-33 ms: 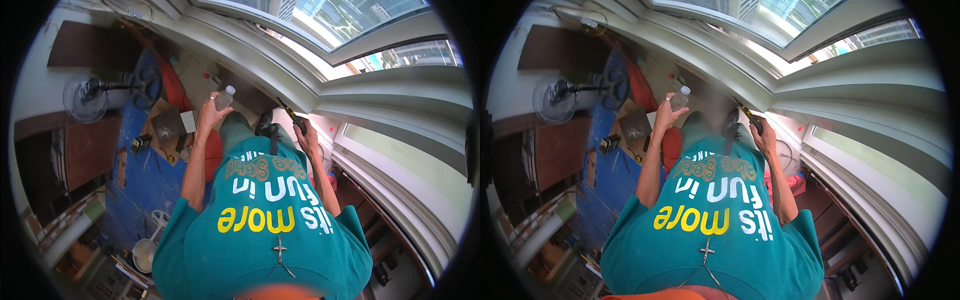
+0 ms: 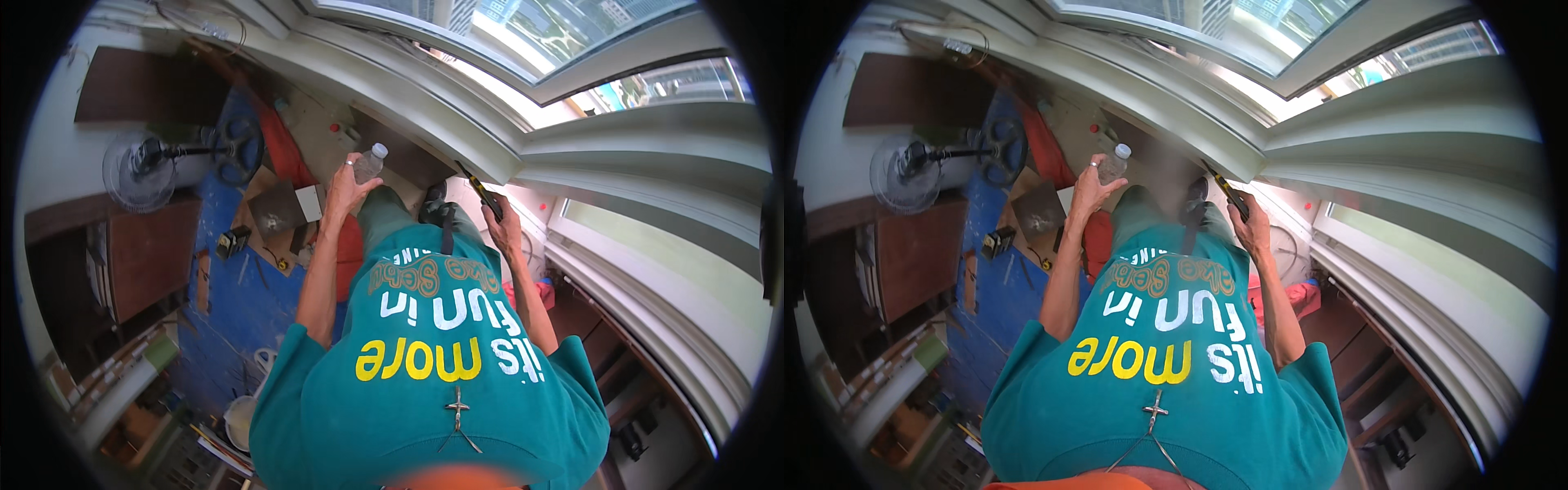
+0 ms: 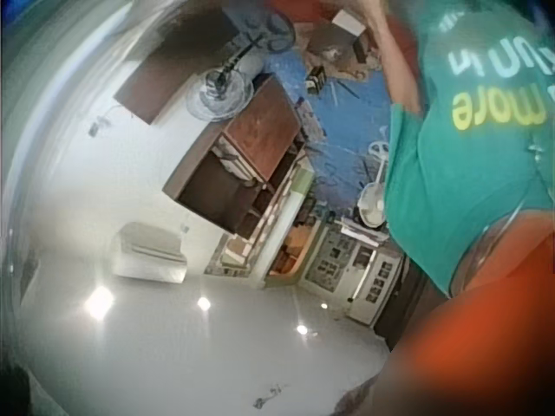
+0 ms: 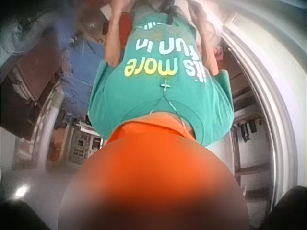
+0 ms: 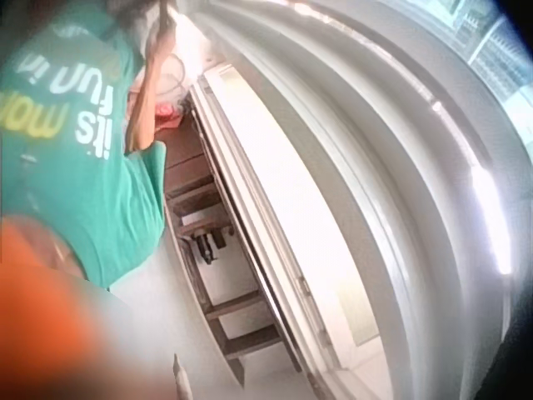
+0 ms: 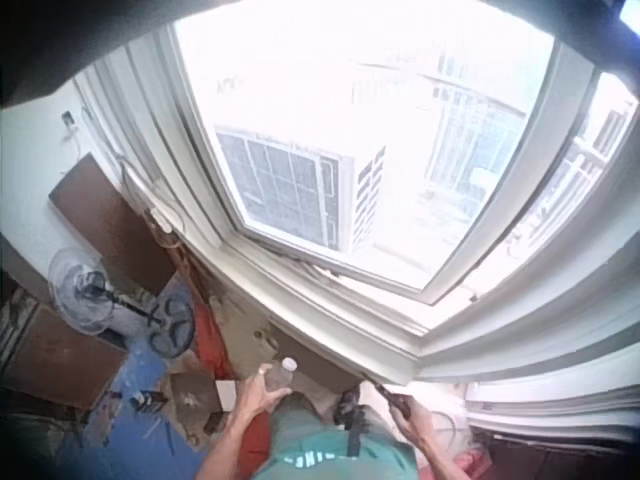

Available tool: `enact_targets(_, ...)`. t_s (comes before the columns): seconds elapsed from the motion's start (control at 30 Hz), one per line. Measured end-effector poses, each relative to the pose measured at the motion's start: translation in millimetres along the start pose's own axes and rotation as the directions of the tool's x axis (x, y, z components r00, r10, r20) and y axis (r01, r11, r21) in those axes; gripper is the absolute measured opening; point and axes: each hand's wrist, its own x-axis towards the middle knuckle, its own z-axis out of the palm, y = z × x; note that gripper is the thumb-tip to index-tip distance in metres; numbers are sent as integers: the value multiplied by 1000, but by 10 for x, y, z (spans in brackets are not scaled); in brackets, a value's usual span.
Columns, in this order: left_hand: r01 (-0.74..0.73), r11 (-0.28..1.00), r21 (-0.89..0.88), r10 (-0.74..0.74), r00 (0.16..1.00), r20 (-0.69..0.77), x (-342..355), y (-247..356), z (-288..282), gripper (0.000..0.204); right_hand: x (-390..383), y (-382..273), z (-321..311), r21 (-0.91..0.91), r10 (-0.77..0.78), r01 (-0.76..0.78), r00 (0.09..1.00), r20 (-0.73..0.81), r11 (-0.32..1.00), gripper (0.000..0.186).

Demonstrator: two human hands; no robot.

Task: The person removes a shelf from a wall cabinet, walks across a room under renovation, and places the shelf on a window sill. They then use a utility knife to scrape the wall surface near the window while holding a plastic bottle.

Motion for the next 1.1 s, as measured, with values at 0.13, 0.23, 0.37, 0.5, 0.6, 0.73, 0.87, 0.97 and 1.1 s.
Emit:
enact_targets(0.13, -160, 987, 9, 154, 963, 221, 377, -10, 84, 75, -290, 168, 200, 5, 75, -75, 978, -194, 997, 34)
enact_targets(0.23, -284, 958, 41, 244, 879, 410, 603, -6, 245, 76, -733, 258, 446, 98, 271, -253, 911, -309, 962, 35)
enact_targets(0.37, -397, 914, 87, 293, 792, 536, 793, 52, 439, 75, -1280, 177, 993, 356, 429, -273, 754, -498, 894, 37)
enact_targets(0.5, -493, 865, 97, 338, 714, 614, 910, 181, 575, 75, -1520, 21, 1564, 589, 533, -165, 659, -530, 791, 34)
enact_targets(0.6, -515, 851, 103, 340, 690, 638, 953, 264, 650, 74, -1585, -65, 1828, 589, 602, -253, 598, -529, 768, 35)
enact_targets(0.73, -553, 827, 99, 375, 674, 637, 982, 328, 746, 75, -1617, -78, 1885, 629, 632, -259, 602, -488, 733, 32)
enact_targets(0.87, -589, 805, 73, 437, 671, 599, 966, 343, 857, 78, -1706, 69, 1771, 547, 587, -301, 651, -481, 781, 30)
enact_targets(0.97, -573, 810, 121, 397, 689, 606, 939, 380, 907, 80, -1499, 316, 1731, 582, 581, -294, 710, -398, 758, 30)
enact_targets(1.1, -534, 839, 109, 371, 707, 602, 871, 477, 894, 79, -774, 600, 1930, 818, 571, -6, 719, -396, 575, 17)
